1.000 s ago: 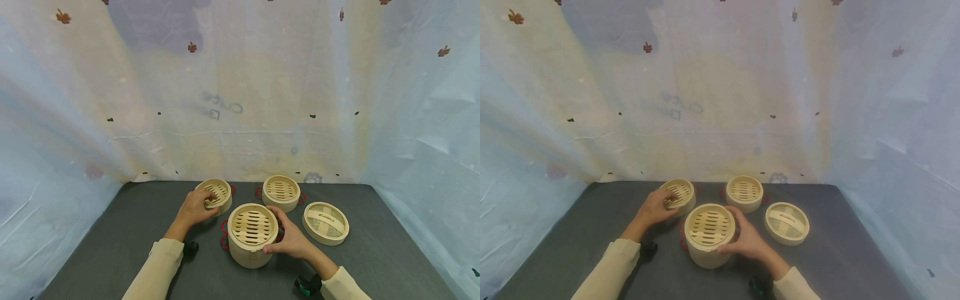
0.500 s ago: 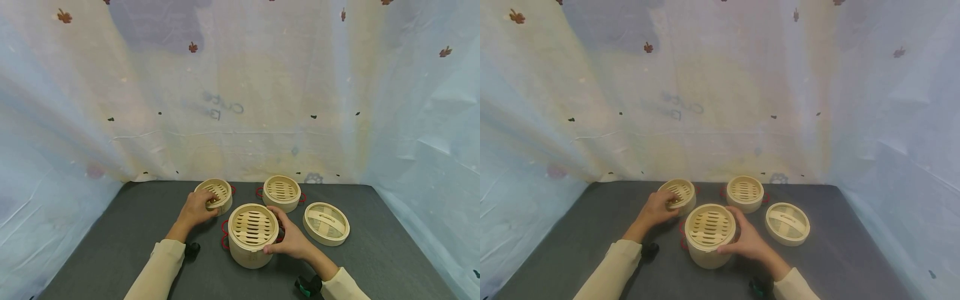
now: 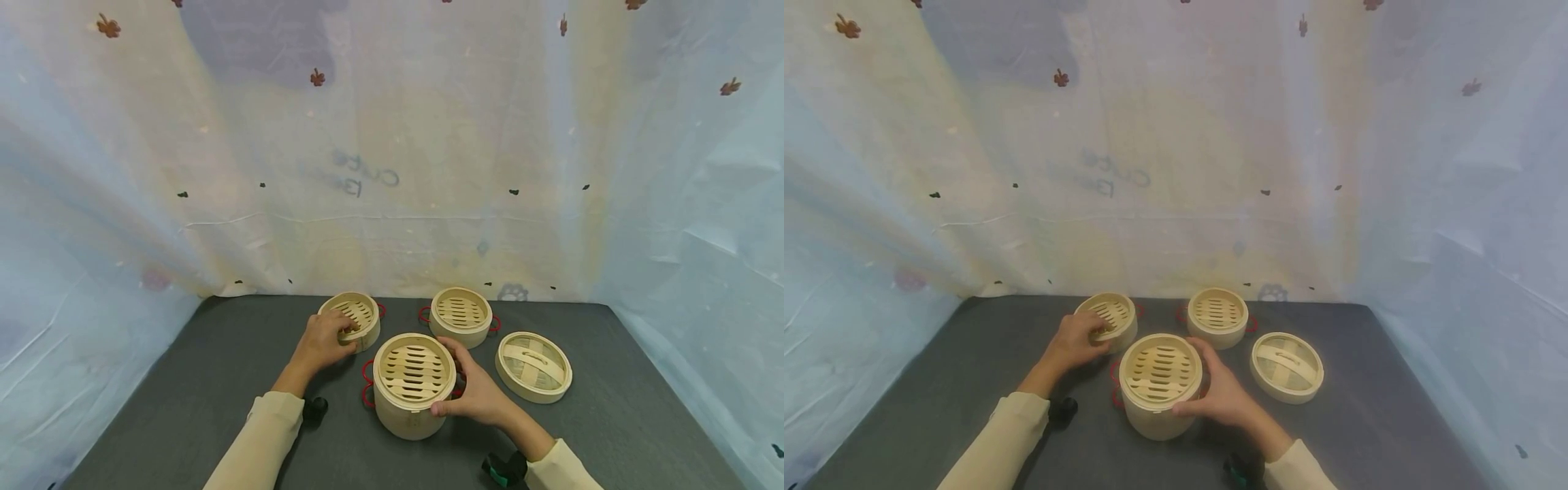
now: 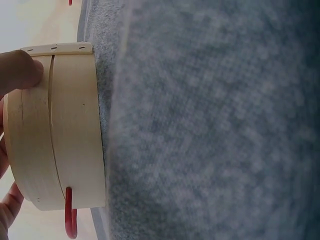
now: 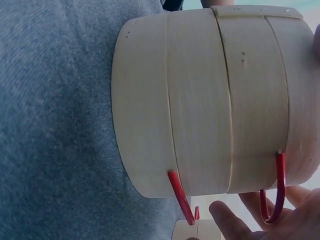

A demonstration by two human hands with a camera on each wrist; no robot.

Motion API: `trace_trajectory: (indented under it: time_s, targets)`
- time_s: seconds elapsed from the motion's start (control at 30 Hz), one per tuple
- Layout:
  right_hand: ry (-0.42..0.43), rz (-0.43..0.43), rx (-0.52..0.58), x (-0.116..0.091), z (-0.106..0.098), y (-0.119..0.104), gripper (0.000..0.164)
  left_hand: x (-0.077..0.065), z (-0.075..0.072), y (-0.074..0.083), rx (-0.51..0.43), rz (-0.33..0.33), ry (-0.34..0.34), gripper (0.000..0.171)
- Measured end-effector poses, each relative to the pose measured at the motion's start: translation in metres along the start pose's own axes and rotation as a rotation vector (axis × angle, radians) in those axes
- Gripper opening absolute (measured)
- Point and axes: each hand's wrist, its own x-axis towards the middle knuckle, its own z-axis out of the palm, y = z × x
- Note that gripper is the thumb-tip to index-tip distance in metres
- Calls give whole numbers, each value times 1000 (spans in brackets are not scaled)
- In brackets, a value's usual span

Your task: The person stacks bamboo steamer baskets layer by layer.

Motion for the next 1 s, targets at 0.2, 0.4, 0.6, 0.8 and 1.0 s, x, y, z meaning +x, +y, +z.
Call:
trace_trajectory:
  time_s: [0.2,0.4,0.6,0.8,1.0]
  targets:
    - [11,-4,1,0,1,-1,108,1,0,0,10,12,7,20]
    - [8,-4,4,-1,1,0,108,0,0,1,20,31,17,20]
    - [8,-3,25,-2,1,3,107,-3,-1,3,16,18,7,19]
    - [14,-19,13,-2,2,3,106,-5,0,3,21,4,9,21]
    - [15,-25,19,-2,2,1,106,-4,-2,3,15,-2,1,21]
